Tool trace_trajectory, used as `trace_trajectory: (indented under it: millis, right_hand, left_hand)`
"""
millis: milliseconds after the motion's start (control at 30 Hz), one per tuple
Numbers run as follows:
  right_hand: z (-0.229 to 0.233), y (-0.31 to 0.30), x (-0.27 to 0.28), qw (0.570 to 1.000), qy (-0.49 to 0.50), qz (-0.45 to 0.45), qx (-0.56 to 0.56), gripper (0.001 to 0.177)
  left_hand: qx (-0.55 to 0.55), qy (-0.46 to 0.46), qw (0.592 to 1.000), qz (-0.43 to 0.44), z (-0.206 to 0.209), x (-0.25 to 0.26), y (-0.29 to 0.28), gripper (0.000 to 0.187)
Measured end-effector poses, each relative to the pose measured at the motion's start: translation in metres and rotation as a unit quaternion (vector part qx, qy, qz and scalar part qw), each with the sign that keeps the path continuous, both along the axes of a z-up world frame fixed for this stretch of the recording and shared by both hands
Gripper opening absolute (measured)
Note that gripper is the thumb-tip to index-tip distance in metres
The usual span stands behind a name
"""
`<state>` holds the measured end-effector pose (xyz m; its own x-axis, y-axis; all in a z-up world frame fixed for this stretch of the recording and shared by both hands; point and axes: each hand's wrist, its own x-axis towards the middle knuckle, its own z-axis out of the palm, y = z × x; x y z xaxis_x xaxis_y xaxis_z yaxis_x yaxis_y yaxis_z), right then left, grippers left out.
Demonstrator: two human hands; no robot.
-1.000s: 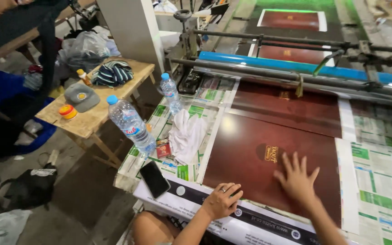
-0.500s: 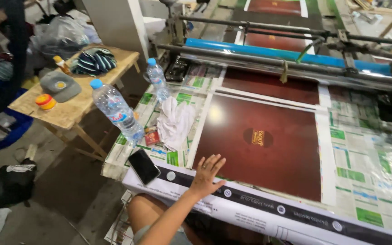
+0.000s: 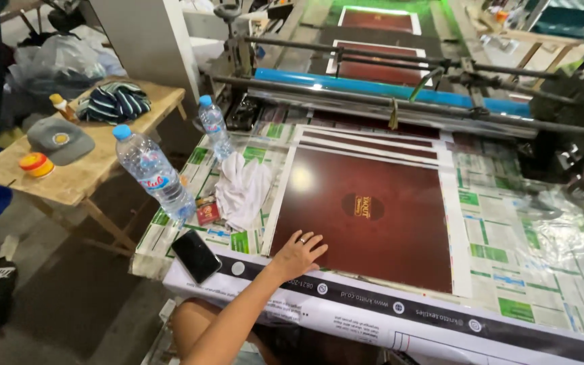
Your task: The person smooths large printed sheets on the table of a printing press, pressing them flat with both hands and aligning their edges. They briefly wipe the sheet surface with a white cloth and continue pressing the sheets into position.
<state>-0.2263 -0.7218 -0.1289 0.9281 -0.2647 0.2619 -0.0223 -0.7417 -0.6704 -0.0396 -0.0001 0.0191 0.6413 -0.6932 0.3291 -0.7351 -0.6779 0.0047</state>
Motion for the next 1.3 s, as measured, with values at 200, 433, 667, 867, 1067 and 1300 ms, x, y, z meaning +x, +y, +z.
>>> trace_trajectory:
  millis: [200,433,667,867,1067,1300]
  right_hand:
    - [0.025,0.076,0.026,0.998,-0.03,-0.044,0.04,0.081]
    - [0.238,0.343,0.006,0.989,-0.004,0.042,-0.145,0.064]
    - [0.234,0.425,0.074,0.93,-0.147,0.023,-0.336,0.071]
    - [0.178,0.409,0.116,0.918,-0.147,0.033,-0.366,0.064]
    - [0.144,0.415,0.131,0.9,-0.044,0.0,-0.434,0.068]
    - [0.139,0.43,0.137,0.931,0.067,0.049,-0.355,0.075]
  left_hand:
    - [0.037,-0.063,0.996,-0.043,-0.028,0.011,0.0,0.055]
    - [0.042,-0.106,0.992,-0.057,-0.018,-0.007,0.006,0.045]
    - [-0.004,-0.209,0.976,-0.057,0.023,-0.005,0.012,0.039]
    - [-0.091,-0.283,0.955,-0.022,0.026,-0.034,-0.003,0.039]
    - [-0.085,-0.182,0.978,-0.055,-0.011,-0.049,-0.008,0.044]
    - [-0.091,-0.006,0.996,-0.006,-0.014,-0.046,-0.005,0.051]
